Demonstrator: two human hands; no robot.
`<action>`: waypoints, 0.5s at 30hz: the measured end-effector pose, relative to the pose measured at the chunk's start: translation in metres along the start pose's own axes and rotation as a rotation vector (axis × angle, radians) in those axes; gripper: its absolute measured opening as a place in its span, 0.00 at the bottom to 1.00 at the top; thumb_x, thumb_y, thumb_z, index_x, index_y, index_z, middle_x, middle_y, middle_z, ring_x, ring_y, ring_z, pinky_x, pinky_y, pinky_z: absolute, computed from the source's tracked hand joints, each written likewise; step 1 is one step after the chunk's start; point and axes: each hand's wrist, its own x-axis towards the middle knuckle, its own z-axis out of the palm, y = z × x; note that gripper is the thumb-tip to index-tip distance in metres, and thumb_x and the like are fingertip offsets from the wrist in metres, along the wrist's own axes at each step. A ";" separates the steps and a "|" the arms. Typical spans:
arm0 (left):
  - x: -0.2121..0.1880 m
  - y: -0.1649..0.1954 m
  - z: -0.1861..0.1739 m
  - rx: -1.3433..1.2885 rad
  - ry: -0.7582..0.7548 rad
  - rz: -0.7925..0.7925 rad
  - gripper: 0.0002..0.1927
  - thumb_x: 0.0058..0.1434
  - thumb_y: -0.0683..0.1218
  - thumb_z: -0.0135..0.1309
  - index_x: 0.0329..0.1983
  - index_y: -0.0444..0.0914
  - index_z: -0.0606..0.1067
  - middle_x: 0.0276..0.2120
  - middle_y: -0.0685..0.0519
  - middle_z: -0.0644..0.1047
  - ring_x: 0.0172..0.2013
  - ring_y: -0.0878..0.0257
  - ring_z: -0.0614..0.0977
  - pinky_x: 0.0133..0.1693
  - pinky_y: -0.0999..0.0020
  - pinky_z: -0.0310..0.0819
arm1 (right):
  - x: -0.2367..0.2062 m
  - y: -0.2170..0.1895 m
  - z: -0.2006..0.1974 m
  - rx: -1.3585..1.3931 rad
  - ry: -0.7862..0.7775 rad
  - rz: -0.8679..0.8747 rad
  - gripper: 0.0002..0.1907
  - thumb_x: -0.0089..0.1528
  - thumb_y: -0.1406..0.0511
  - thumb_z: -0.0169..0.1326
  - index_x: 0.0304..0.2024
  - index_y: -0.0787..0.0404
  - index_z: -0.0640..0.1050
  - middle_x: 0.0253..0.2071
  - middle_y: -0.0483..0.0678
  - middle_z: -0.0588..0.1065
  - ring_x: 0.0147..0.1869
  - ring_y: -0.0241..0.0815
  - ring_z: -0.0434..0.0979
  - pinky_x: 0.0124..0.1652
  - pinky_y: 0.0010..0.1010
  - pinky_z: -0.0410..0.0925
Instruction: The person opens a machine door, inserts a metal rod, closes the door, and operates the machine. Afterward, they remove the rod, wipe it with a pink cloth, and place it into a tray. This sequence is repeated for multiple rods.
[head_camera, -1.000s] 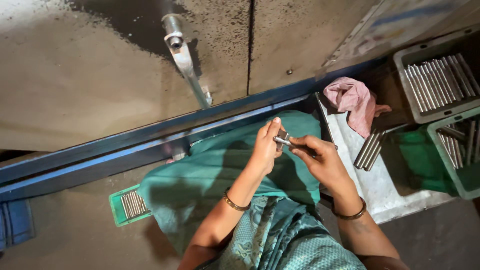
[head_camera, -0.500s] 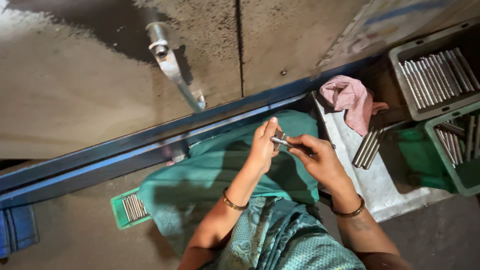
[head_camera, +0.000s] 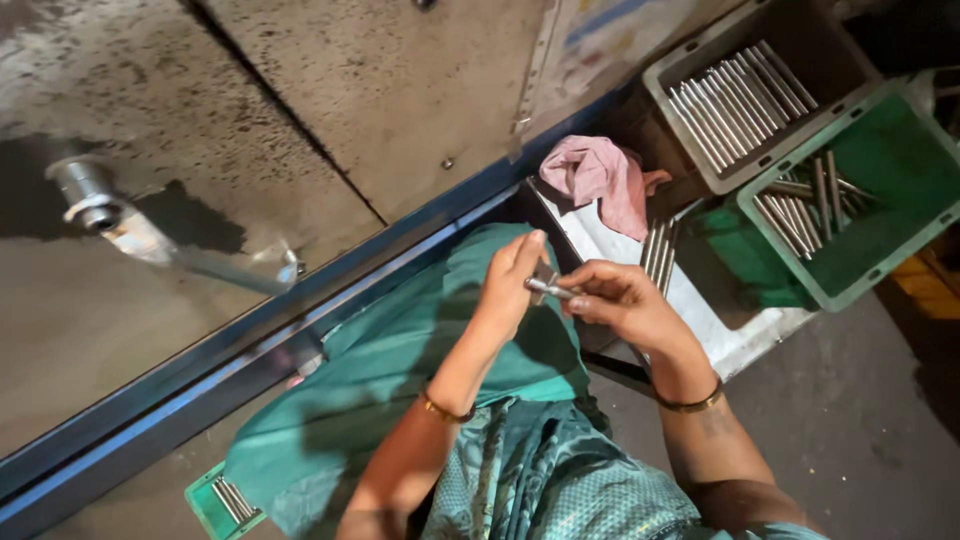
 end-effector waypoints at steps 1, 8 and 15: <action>0.007 -0.007 0.005 0.054 0.021 0.000 0.21 0.75 0.55 0.43 0.27 0.40 0.69 0.17 0.59 0.67 0.16 0.72 0.66 0.19 0.73 0.58 | -0.005 -0.003 -0.006 0.034 0.013 0.014 0.13 0.62 0.75 0.59 0.49 0.70 0.80 0.37 0.50 0.81 0.40 0.36 0.80 0.40 0.25 0.71; 0.068 -0.085 0.006 0.483 0.214 -0.031 0.20 0.73 0.56 0.43 0.31 0.37 0.71 0.20 0.52 0.72 0.20 0.62 0.72 0.24 0.64 0.64 | -0.051 -0.047 -0.049 0.082 0.091 -0.200 0.12 0.63 0.75 0.57 0.50 0.71 0.78 0.38 0.54 0.81 0.36 0.36 0.78 0.34 0.24 0.69; 0.087 -0.155 0.037 0.861 0.080 0.429 0.14 0.73 0.50 0.48 0.39 0.33 0.71 0.31 0.39 0.77 0.32 0.45 0.78 0.35 0.52 0.72 | -0.042 -0.048 -0.055 -0.100 0.490 -0.191 0.15 0.65 0.75 0.53 0.55 0.70 0.74 0.41 0.51 0.80 0.36 0.32 0.74 0.35 0.22 0.66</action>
